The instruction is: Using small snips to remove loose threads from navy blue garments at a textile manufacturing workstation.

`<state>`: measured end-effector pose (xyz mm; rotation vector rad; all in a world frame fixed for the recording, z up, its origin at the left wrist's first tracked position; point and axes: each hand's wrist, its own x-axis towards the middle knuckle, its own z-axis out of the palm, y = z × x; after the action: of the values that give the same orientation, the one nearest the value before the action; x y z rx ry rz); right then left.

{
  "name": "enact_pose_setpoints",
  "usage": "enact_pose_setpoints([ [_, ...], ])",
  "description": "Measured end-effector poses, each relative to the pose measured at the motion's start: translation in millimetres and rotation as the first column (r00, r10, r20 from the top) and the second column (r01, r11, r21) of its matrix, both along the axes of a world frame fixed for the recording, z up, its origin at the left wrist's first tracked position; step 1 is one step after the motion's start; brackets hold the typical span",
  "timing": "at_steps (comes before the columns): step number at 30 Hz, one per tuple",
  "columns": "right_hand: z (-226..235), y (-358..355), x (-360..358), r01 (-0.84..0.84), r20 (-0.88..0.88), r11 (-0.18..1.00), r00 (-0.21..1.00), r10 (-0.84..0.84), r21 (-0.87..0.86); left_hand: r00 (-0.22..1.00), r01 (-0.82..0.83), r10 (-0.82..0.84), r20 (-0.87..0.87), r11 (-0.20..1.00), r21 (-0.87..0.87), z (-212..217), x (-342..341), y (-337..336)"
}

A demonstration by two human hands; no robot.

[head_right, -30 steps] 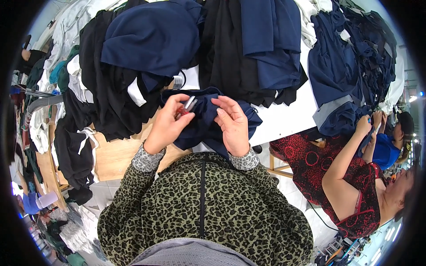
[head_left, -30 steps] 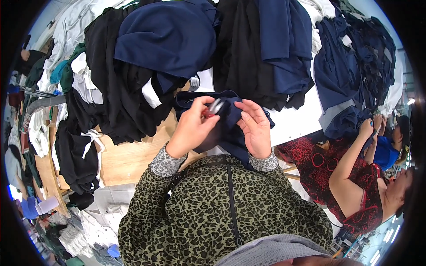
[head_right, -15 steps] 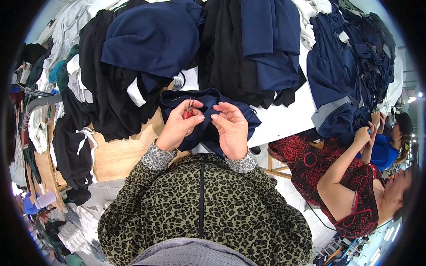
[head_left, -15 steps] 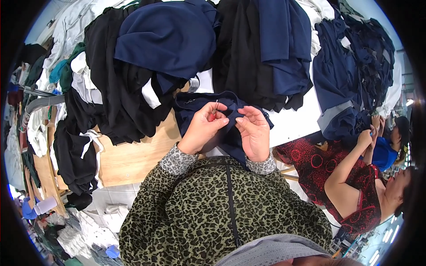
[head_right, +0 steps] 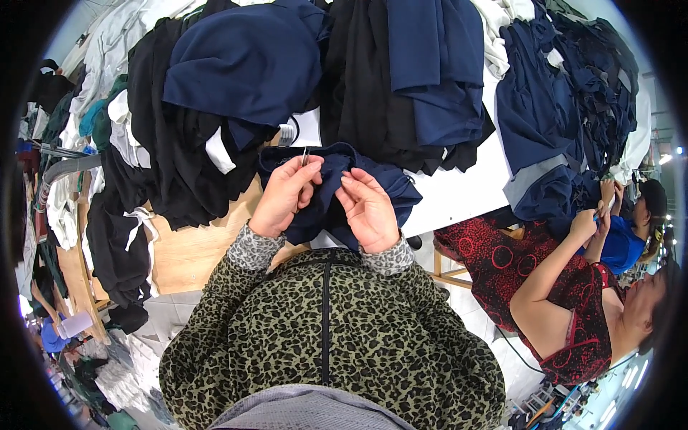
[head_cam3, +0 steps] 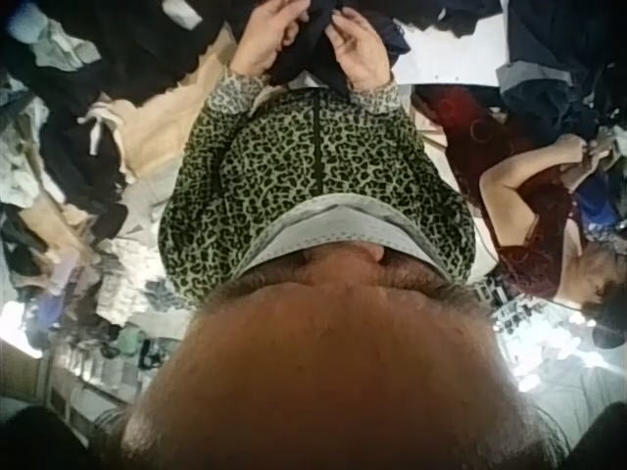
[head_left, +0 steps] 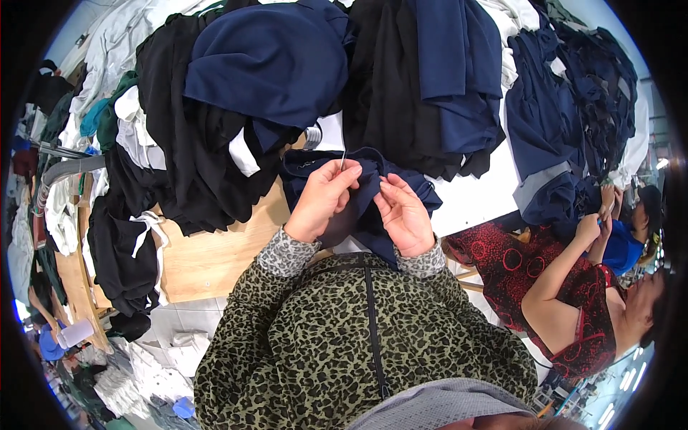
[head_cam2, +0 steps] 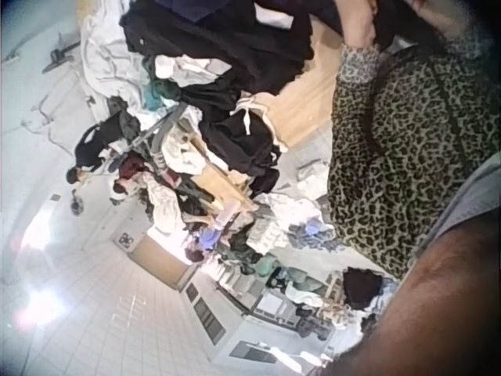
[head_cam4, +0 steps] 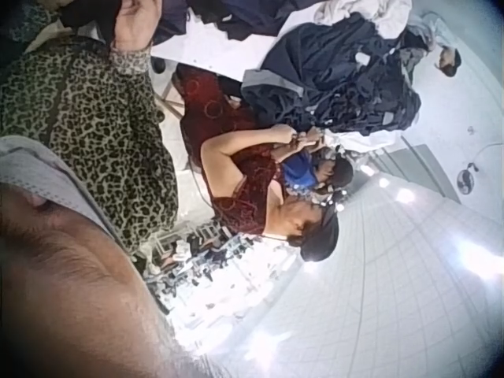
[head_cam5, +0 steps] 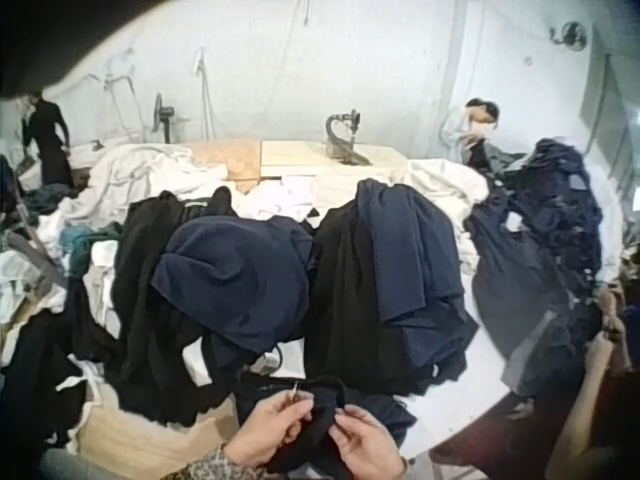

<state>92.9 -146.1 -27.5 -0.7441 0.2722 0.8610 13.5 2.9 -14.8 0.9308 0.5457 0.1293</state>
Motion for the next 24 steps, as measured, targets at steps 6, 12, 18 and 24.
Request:
enact_pose_setpoints([
  [6,-1.2,-0.3,4.4,0.043,-0.115,0.999,0.992,-0.043,0.004,0.997,-0.031,-0.001,0.073,0.897,0.441,-8.5,-8.8,-2.7],
  [12,1.7,0.1,3.3,0.063,-0.099,0.998,0.993,-0.063,-0.003,0.998,0.037,-0.068,0.014,0.700,0.713,11.0,-13.5,-7.2],
  [18,9.5,6.4,-5.6,0.170,0.245,0.984,0.957,-0.154,-0.047,0.991,0.070,-0.131,0.006,0.567,0.820,12.3,-15.0,-12.2],
  [24,8.6,7.9,-12.6,0.156,0.308,0.987,0.941,-0.136,-0.040,0.990,0.088,-0.139,-0.020,0.509,0.856,9.8,-14.9,-15.0],
])
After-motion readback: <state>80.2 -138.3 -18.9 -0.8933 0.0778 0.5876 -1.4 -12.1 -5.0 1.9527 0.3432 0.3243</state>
